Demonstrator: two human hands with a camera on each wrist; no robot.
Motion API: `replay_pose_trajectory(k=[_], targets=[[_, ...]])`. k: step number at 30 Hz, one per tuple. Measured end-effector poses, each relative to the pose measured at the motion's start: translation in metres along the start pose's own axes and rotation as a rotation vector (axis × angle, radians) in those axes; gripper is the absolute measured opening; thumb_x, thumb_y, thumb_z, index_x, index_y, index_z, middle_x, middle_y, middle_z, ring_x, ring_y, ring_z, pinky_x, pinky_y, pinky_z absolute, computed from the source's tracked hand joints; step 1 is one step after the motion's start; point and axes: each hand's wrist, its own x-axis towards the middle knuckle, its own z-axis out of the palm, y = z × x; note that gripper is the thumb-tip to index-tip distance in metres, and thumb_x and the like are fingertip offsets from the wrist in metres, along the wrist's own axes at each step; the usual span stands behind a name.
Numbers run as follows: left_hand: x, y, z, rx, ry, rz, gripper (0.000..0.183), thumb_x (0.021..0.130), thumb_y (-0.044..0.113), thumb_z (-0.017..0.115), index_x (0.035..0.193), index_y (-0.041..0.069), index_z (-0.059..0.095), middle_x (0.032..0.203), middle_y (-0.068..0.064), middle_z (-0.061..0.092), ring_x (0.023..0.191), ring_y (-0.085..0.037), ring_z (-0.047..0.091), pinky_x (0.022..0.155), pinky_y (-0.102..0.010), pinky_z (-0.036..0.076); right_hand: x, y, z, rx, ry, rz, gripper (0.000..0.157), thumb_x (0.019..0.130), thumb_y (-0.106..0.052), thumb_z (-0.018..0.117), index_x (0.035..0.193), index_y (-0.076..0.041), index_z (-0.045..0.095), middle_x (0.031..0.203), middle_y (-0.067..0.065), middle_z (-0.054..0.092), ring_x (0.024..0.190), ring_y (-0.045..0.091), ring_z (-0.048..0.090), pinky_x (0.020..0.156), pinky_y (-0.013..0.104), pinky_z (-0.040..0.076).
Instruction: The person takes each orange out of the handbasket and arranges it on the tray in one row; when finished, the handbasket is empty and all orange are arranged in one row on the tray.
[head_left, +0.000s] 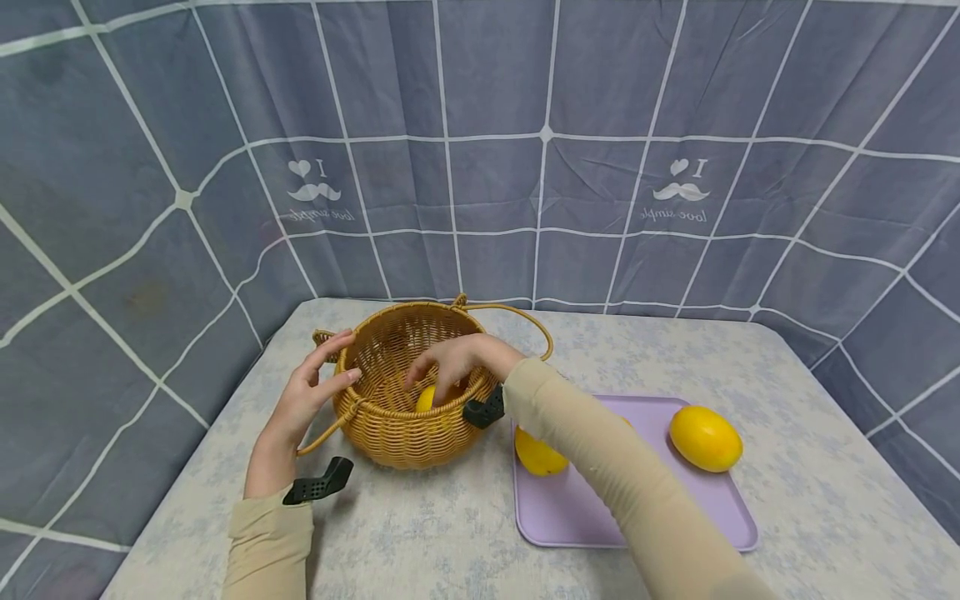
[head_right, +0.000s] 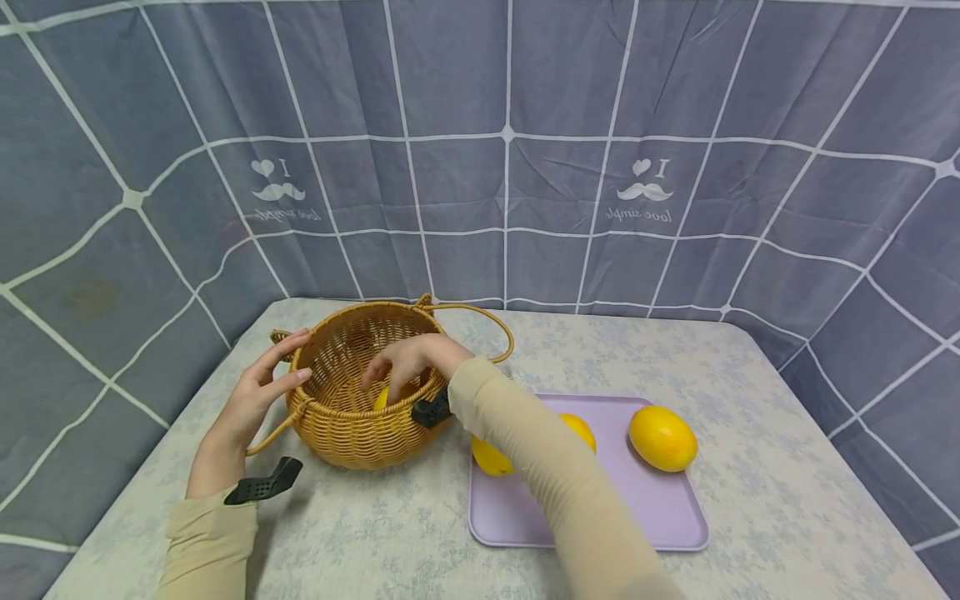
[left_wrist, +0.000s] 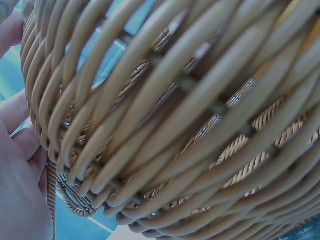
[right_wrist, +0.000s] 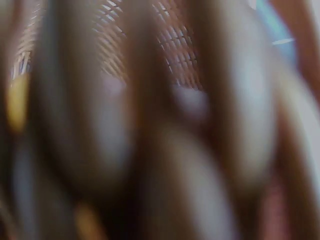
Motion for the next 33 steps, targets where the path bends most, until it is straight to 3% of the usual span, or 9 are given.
replay_pose_trajectory(k=[5,14,19,28,33], targets=[[-0.0003,0.0001,0.0002,-0.004,0.000,0.003,0.055,0.091,0.008,0.061,0.141,0.004,0.040,0.152,-0.011,0.025,0.141,-0.026,0.008,0.108,-0.059,-0.006,-0.0004,-0.0011,0.0007,0.015,-0.047,0.031,0.054,0.083,-0.003,0.068,0.133,-0.016,0.054,0.136,0.003,0.046,0.104,0.010,0.045,0.069,0.022,0.046],[-0.0009,0.0003,0.0006,0.015,-0.001,-0.019,0.056,0.092,0.012,0.061,0.142,0.005,0.039,0.153,-0.010,0.023,0.142,-0.026,0.005,0.107,-0.061,-0.007,0.0013,0.0002,0.0008,0.037,-0.136,0.061,0.047,0.087,-0.009,0.063,0.133,-0.014,0.052,0.128,0.005,0.050,0.067,0.009,0.045,0.055,0.022,0.040],[-0.0012,0.0002,0.0003,0.017,-0.003,-0.027,0.056,0.092,0.013,0.061,0.142,0.005,0.039,0.153,-0.010,0.022,0.142,-0.026,0.003,0.106,-0.061,-0.007,0.0024,0.0000,0.0016,0.009,-0.137,0.041,0.049,0.087,-0.007,0.063,0.134,-0.011,0.050,0.127,0.008,0.050,0.071,0.009,0.045,0.057,0.021,0.039],[-0.0008,0.0016,0.0007,0.009,-0.004,-0.015,0.056,0.092,0.011,0.061,0.142,0.005,0.039,0.153,-0.010,0.023,0.142,-0.025,0.004,0.107,-0.059,-0.008,0.0029,-0.0030,0.0024,-0.119,-0.093,0.010,0.050,0.087,-0.006,0.064,0.135,-0.009,0.050,0.127,0.008,0.052,0.109,0.015,0.047,0.082,0.021,0.042],[-0.0009,0.0013,0.0011,0.017,-0.002,-0.015,0.056,0.092,0.011,0.061,0.143,0.005,0.039,0.153,-0.011,0.022,0.142,-0.026,0.005,0.107,-0.061,-0.008,0.0042,-0.0020,0.0027,-0.145,-0.051,-0.009,0.053,0.084,-0.003,0.067,0.134,-0.011,0.052,0.123,0.006,0.051,0.101,0.013,0.046,0.079,0.021,0.042]])
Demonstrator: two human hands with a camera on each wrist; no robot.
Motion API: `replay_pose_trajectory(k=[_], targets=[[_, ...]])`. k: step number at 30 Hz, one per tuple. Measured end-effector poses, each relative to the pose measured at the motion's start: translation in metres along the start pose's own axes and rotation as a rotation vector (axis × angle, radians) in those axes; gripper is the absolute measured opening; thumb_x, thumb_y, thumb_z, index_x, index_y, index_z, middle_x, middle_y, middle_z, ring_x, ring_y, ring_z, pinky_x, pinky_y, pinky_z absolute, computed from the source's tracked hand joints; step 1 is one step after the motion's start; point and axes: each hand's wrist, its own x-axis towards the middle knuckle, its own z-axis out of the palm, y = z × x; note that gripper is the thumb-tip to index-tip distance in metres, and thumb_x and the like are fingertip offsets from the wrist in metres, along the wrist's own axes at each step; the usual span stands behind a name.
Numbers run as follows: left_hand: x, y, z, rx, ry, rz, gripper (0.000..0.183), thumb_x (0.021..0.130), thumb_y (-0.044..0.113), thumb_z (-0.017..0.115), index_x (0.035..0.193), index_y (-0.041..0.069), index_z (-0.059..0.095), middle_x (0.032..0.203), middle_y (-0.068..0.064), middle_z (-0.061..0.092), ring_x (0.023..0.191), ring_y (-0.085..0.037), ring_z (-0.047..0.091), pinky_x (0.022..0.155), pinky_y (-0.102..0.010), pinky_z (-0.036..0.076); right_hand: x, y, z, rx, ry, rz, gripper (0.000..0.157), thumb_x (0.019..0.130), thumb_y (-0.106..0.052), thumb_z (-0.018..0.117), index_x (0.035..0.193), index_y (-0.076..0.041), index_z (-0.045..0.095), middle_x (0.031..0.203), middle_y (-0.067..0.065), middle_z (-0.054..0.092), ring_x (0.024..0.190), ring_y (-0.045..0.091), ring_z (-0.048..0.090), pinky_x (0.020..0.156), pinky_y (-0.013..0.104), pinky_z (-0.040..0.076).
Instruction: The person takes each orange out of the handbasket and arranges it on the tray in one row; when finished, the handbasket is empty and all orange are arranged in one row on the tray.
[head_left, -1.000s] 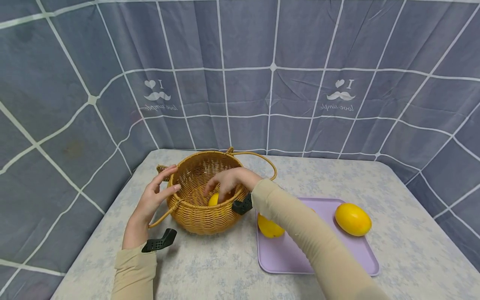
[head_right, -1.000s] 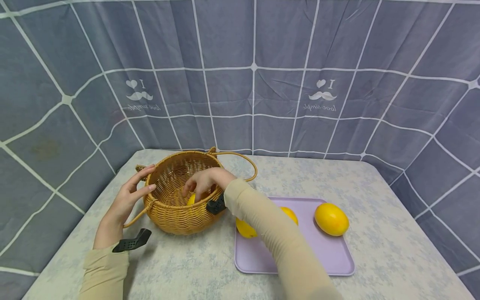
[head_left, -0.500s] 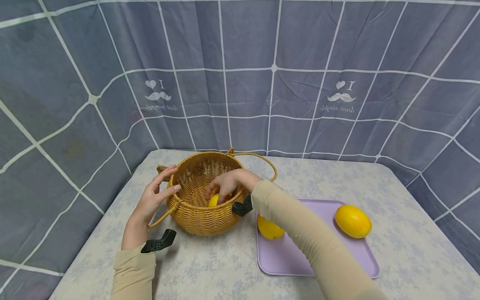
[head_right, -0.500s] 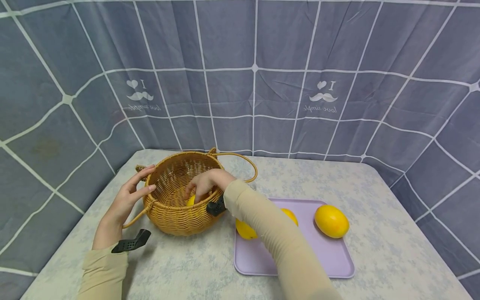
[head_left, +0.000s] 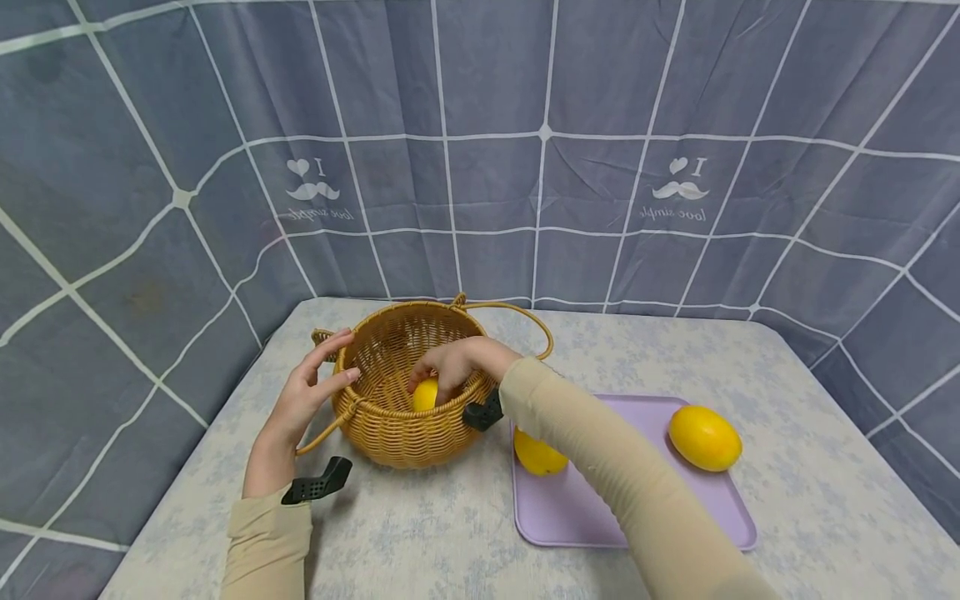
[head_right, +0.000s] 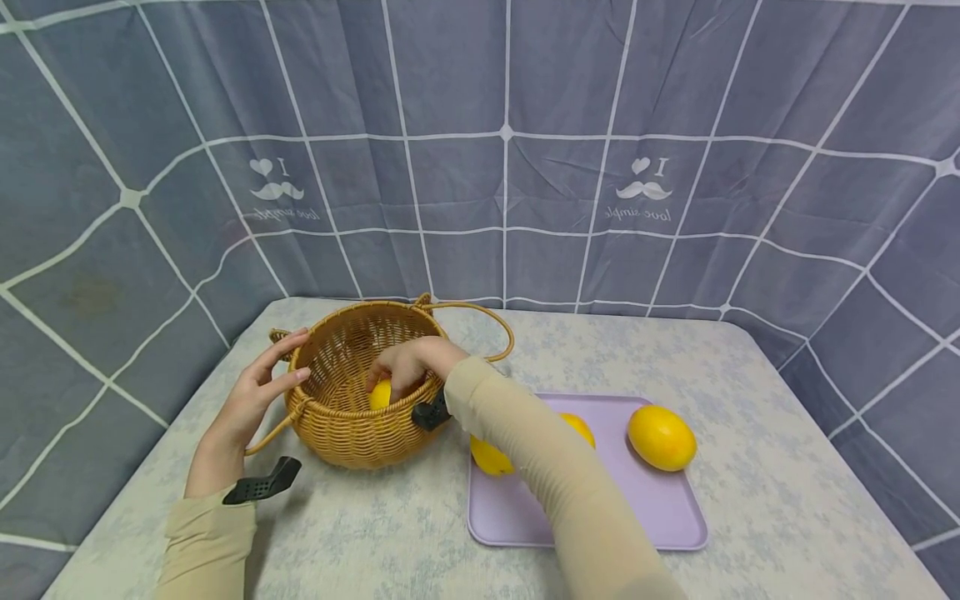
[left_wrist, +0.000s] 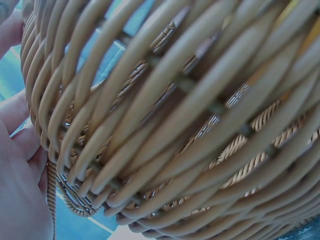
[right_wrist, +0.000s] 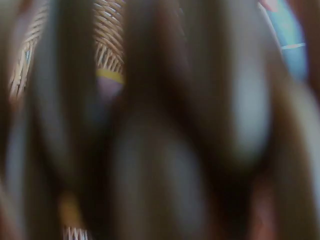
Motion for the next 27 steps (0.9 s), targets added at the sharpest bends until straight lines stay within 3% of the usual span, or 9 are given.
replay_pose_trajectory(k=[5,17,27], targets=[[0.001,-0.001,0.000,0.004,0.006,-0.010,0.056,0.092,0.013,0.061,0.142,0.005,0.039,0.153,-0.011,0.022,0.142,-0.026,0.005,0.106,-0.061,-0.008,0.000,0.001,0.002,0.010,0.072,-0.032,0.055,0.081,-0.004,0.071,0.133,-0.010,0.053,0.125,0.005,0.050,0.099,0.013,0.046,0.076,0.019,0.044],[0.001,0.001,0.001,-0.004,0.002,-0.023,0.056,0.092,0.013,0.061,0.143,0.005,0.039,0.153,-0.010,0.023,0.142,-0.025,0.004,0.107,-0.060,-0.009,-0.008,0.006,-0.003,0.074,0.283,-0.125,0.064,0.073,-0.023,0.082,0.130,-0.016,0.055,0.129,-0.002,0.050,0.111,0.013,0.045,0.087,0.023,0.042],[0.000,0.000,-0.001,-0.010,-0.004,-0.001,0.055,0.092,0.010,0.061,0.142,0.005,0.040,0.153,-0.013,0.022,0.142,-0.025,0.005,0.107,-0.060,-0.008,-0.036,0.013,-0.019,0.269,0.399,-0.229,0.063,0.075,-0.018,0.081,0.131,-0.017,0.054,0.133,-0.004,0.048,0.113,0.012,0.047,0.092,0.024,0.042]])
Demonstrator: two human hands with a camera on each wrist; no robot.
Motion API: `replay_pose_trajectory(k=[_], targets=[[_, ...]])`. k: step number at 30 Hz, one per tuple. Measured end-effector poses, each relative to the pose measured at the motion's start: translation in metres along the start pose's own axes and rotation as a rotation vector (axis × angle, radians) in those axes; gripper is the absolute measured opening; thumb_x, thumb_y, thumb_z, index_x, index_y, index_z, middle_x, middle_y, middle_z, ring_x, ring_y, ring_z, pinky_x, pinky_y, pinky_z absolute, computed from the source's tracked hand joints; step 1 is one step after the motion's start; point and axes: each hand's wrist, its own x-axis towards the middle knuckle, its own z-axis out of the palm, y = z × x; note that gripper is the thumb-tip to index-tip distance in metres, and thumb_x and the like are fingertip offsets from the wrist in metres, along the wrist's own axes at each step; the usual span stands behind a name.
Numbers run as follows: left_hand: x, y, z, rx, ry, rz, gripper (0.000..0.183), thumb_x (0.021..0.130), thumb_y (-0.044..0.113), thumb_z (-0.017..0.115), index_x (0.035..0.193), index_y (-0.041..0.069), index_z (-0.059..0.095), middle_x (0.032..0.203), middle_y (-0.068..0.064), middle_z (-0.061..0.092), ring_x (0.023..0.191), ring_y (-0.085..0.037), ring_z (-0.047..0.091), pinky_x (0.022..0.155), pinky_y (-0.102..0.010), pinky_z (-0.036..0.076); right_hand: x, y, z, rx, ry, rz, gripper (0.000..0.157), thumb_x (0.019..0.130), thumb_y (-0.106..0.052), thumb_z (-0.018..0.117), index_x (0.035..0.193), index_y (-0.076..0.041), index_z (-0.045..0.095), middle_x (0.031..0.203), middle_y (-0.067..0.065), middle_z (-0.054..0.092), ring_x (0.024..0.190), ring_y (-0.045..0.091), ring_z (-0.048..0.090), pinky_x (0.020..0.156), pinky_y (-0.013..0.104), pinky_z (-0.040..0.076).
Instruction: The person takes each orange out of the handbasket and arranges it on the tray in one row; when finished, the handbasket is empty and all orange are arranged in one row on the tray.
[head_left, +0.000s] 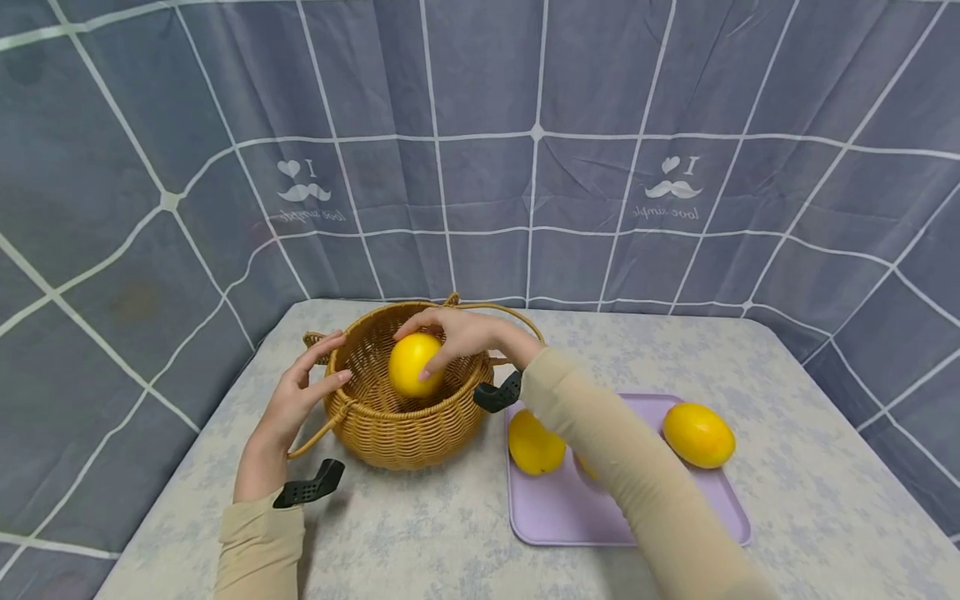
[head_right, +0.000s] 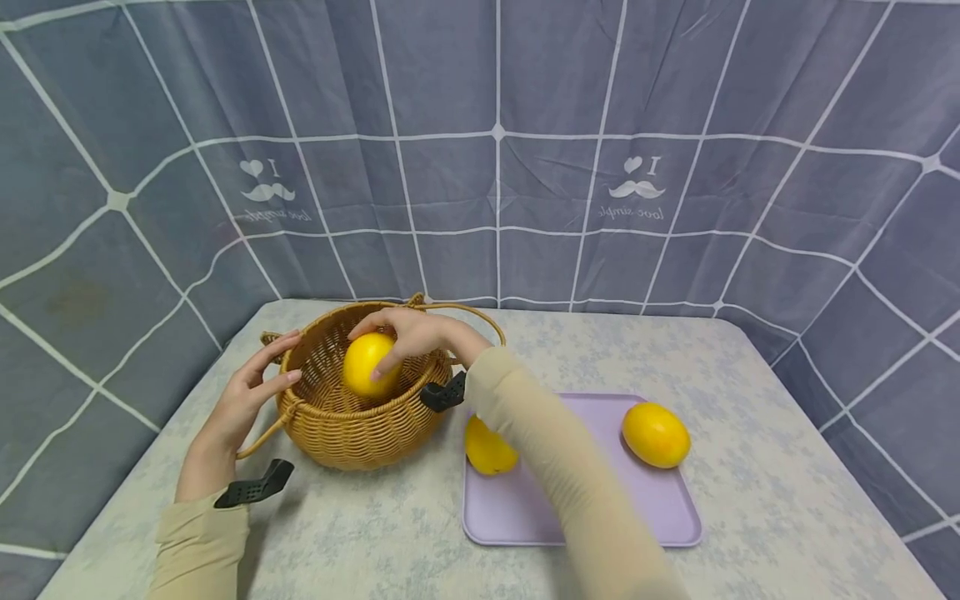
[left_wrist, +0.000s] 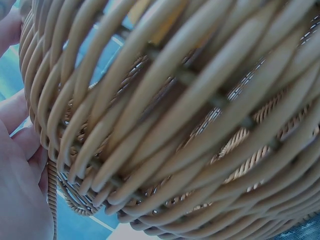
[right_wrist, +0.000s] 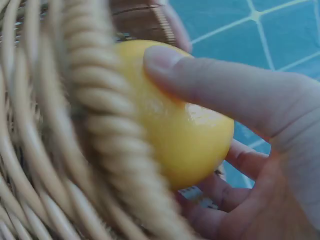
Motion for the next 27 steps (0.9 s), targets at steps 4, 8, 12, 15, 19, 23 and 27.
replay_pose_trajectory(k=[4,8,12,15,19,23,27], targets=[[-0.001,0.000,0.000,0.008,0.003,-0.005,0.056,0.092,0.011,0.061,0.143,0.006,0.039,0.153,-0.011,0.022,0.142,-0.025,0.003,0.106,-0.061,-0.009,-0.013,-0.002,-0.013,0.084,0.018,-0.056,0.063,0.076,-0.016,0.079,0.133,-0.013,0.053,0.131,-0.003,0.050,0.109,0.014,0.052,0.093,0.027,0.044],[-0.001,0.000,0.000,0.012,0.000,-0.005,0.056,0.092,0.010,0.060,0.143,0.006,0.038,0.154,-0.011,0.021,0.142,-0.025,0.002,0.106,-0.062,-0.009,-0.029,-0.005,-0.025,0.110,0.055,-0.101,0.064,0.077,-0.016,0.078,0.134,-0.011,0.051,0.133,-0.002,0.049,0.113,0.015,0.049,0.094,0.031,0.043],[-0.001,0.000,0.001,0.014,-0.005,-0.002,0.056,0.092,0.010,0.060,0.143,0.007,0.038,0.154,-0.009,0.022,0.142,-0.024,0.003,0.106,-0.062,-0.007,-0.049,-0.008,-0.035,0.162,0.088,-0.142,0.064,0.077,-0.012,0.078,0.135,-0.009,0.050,0.135,0.000,0.049,0.117,0.017,0.048,0.094,0.037,0.045],[0.000,-0.001,0.000,0.013,-0.003,0.002,0.056,0.092,0.010,0.060,0.143,0.007,0.039,0.154,-0.010,0.022,0.142,-0.025,0.003,0.106,-0.063,-0.006,-0.063,-0.011,-0.041,0.189,0.104,-0.171,0.064,0.076,-0.010,0.078,0.134,-0.008,0.050,0.134,0.001,0.049,0.118,0.019,0.048,0.093,0.040,0.046],[-0.001,-0.002,0.001,0.014,0.002,0.005,0.056,0.092,0.010,0.060,0.143,0.006,0.038,0.154,-0.011,0.021,0.142,-0.025,0.003,0.106,-0.062,-0.007,-0.082,-0.010,-0.047,0.193,0.122,-0.183,0.065,0.076,-0.010,0.078,0.134,-0.008,0.050,0.134,0.002,0.050,0.116,0.020,0.049,0.093,0.039,0.047],[-0.001,-0.002,0.001,0.012,-0.001,0.014,0.055,0.092,0.009,0.060,0.143,0.005,0.038,0.154,-0.011,0.021,0.142,-0.025,0.003,0.106,-0.062,-0.008,-0.102,-0.006,-0.051,0.189,0.133,-0.184,0.065,0.076,-0.009,0.078,0.134,-0.007,0.049,0.133,0.004,0.050,0.114,0.023,0.050,0.091,0.038,0.048],[-0.002,-0.002,0.001,-0.002,-0.003,0.024,0.054,0.092,0.008,0.059,0.143,0.005,0.039,0.153,-0.010,0.022,0.142,-0.024,0.004,0.106,-0.061,-0.007,-0.123,-0.001,-0.053,0.193,0.140,-0.215,0.065,0.076,-0.005,0.078,0.134,-0.004,0.049,0.133,0.008,0.049,0.114,0.026,0.050,0.094,0.040,0.046]])
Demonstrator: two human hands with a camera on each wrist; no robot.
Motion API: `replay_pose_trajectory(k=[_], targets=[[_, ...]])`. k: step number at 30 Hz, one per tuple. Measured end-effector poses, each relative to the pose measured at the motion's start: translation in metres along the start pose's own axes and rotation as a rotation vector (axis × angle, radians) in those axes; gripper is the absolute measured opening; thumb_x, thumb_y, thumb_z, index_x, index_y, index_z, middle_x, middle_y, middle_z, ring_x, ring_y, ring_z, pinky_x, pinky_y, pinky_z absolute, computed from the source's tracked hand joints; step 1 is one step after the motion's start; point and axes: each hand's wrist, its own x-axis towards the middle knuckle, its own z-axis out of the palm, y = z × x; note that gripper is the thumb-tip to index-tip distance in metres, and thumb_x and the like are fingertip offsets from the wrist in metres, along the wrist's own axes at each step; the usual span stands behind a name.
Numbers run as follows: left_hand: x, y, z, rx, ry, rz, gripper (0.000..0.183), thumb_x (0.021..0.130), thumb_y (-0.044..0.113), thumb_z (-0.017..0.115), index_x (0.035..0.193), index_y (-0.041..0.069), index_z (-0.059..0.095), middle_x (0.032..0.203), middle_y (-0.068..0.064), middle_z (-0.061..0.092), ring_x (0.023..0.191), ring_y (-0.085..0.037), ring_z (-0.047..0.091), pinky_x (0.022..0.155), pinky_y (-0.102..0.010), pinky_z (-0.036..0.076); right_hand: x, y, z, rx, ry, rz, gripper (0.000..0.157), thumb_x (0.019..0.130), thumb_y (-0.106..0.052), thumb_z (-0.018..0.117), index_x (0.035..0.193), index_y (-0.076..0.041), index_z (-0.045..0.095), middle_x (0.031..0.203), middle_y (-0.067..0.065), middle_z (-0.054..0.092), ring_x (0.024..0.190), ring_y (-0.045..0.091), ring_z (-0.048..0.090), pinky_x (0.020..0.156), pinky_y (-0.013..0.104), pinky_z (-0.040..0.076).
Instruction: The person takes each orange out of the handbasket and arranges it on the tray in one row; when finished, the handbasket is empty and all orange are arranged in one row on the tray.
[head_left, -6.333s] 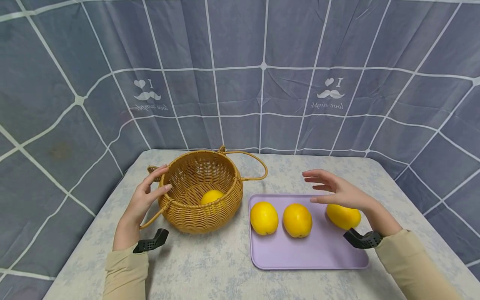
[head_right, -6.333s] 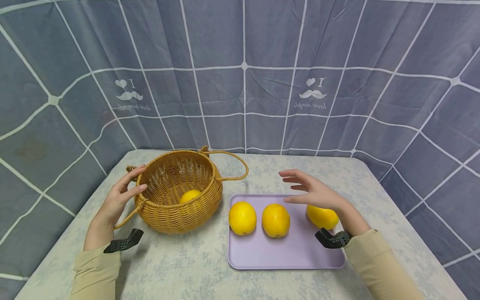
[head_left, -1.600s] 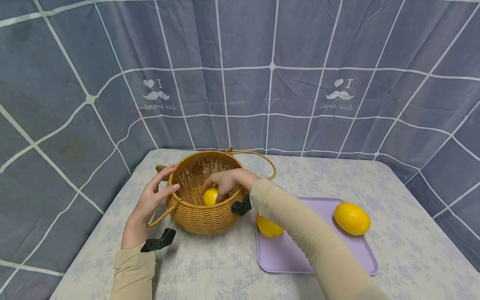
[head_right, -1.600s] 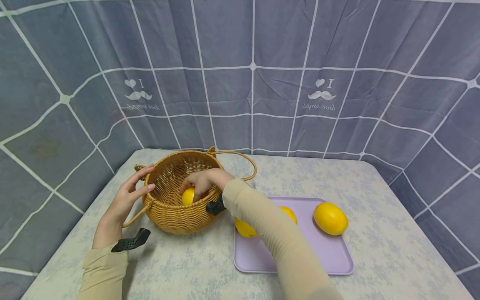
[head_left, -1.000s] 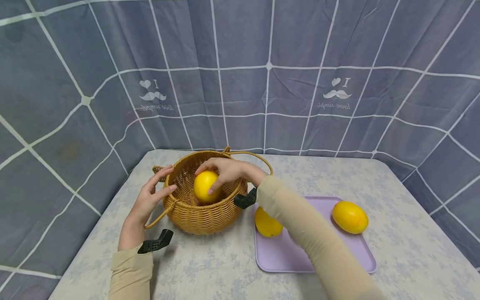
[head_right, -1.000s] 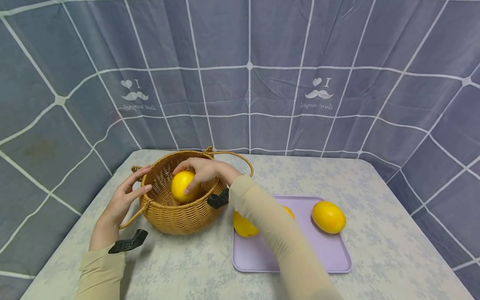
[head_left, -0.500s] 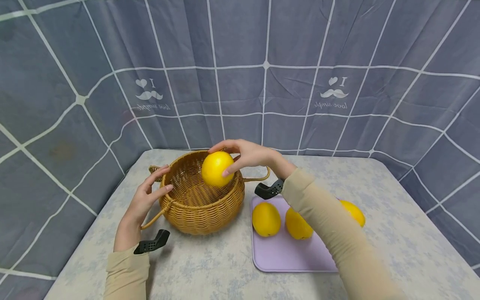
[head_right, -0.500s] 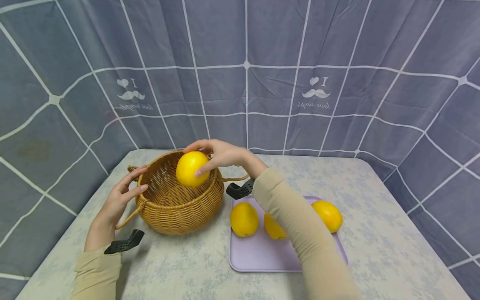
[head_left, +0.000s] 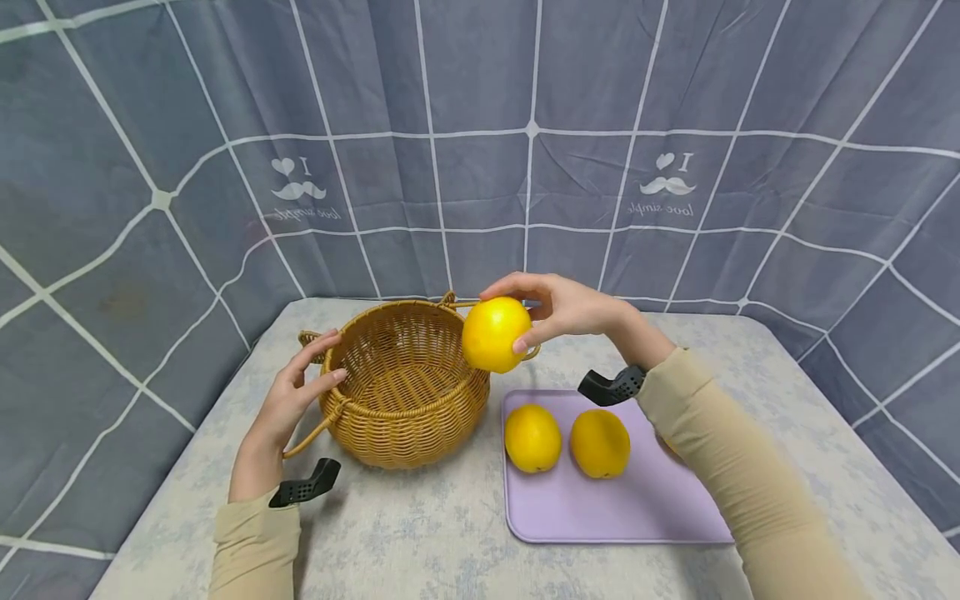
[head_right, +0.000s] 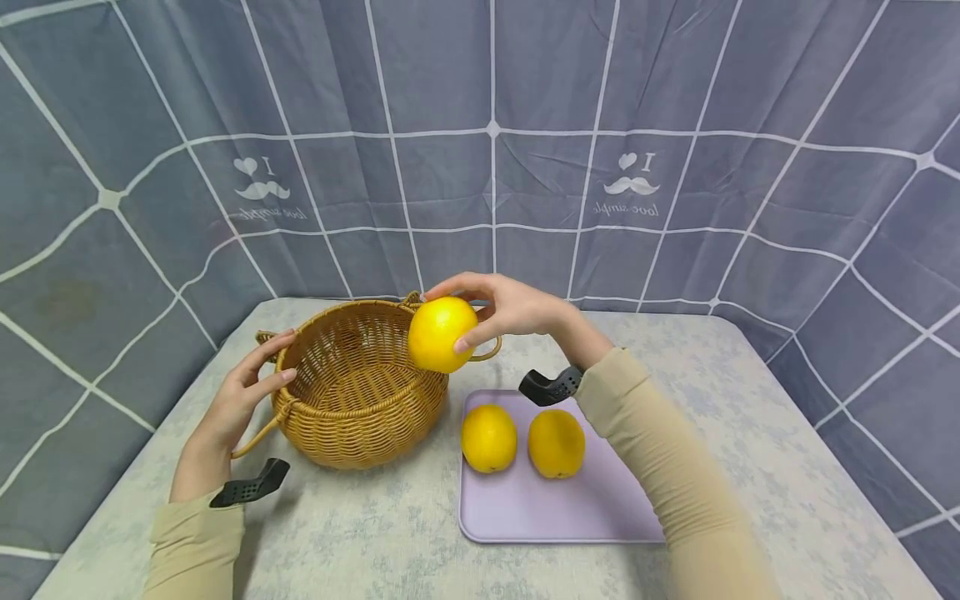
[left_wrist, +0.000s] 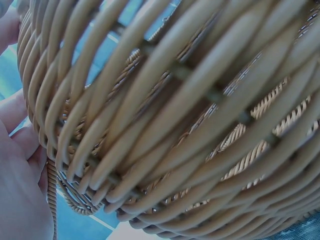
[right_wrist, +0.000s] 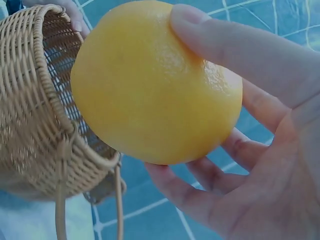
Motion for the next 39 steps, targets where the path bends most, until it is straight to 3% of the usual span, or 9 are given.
replay_pose_trajectory(k=[15,26,33,39], targets=[[0.001,0.001,-0.004,-0.019,0.001,0.011,0.053,0.092,0.006,0.059,0.142,0.005,0.040,0.153,-0.009,0.023,0.142,-0.022,0.005,0.107,-0.059,-0.009,-0.092,0.017,-0.023,-0.004,0.080,0.049,0.064,0.075,0.006,0.073,0.134,-0.001,0.047,0.133,0.010,0.047,0.114,0.025,0.051,0.094,0.037,0.046],[0.000,0.001,-0.006,-0.027,0.001,0.001,0.053,0.093,0.006,0.057,0.143,0.006,0.039,0.154,-0.007,0.022,0.142,-0.021,0.002,0.105,-0.062,-0.009,-0.163,0.039,-0.034,0.009,0.202,0.150,0.063,0.078,0.011,0.067,0.135,0.005,0.041,0.129,-0.003,0.052,0.108,0.015,0.056,0.087,0.029,0.050],[0.001,0.000,-0.002,-0.023,0.002,-0.007,0.054,0.093,0.007,0.058,0.143,0.006,0.039,0.154,-0.008,0.022,0.142,-0.022,0.002,0.106,-0.061,-0.010,-0.209,0.054,-0.045,0.098,0.232,0.146,0.061,0.082,0.017,0.057,0.139,0.001,0.039,0.128,-0.003,0.054,0.103,0.016,0.058,0.081,0.031,0.053],[0.002,0.000,0.000,-0.026,0.002,0.004,0.053,0.092,0.006,0.058,0.142,0.005,0.040,0.153,-0.009,0.023,0.142,-0.022,0.002,0.106,-0.060,-0.009,-0.241,0.073,-0.054,0.167,0.274,0.122,0.060,0.085,0.021,0.048,0.140,0.002,0.037,0.130,0.000,0.051,0.104,0.014,0.059,0.083,0.029,0.052]])
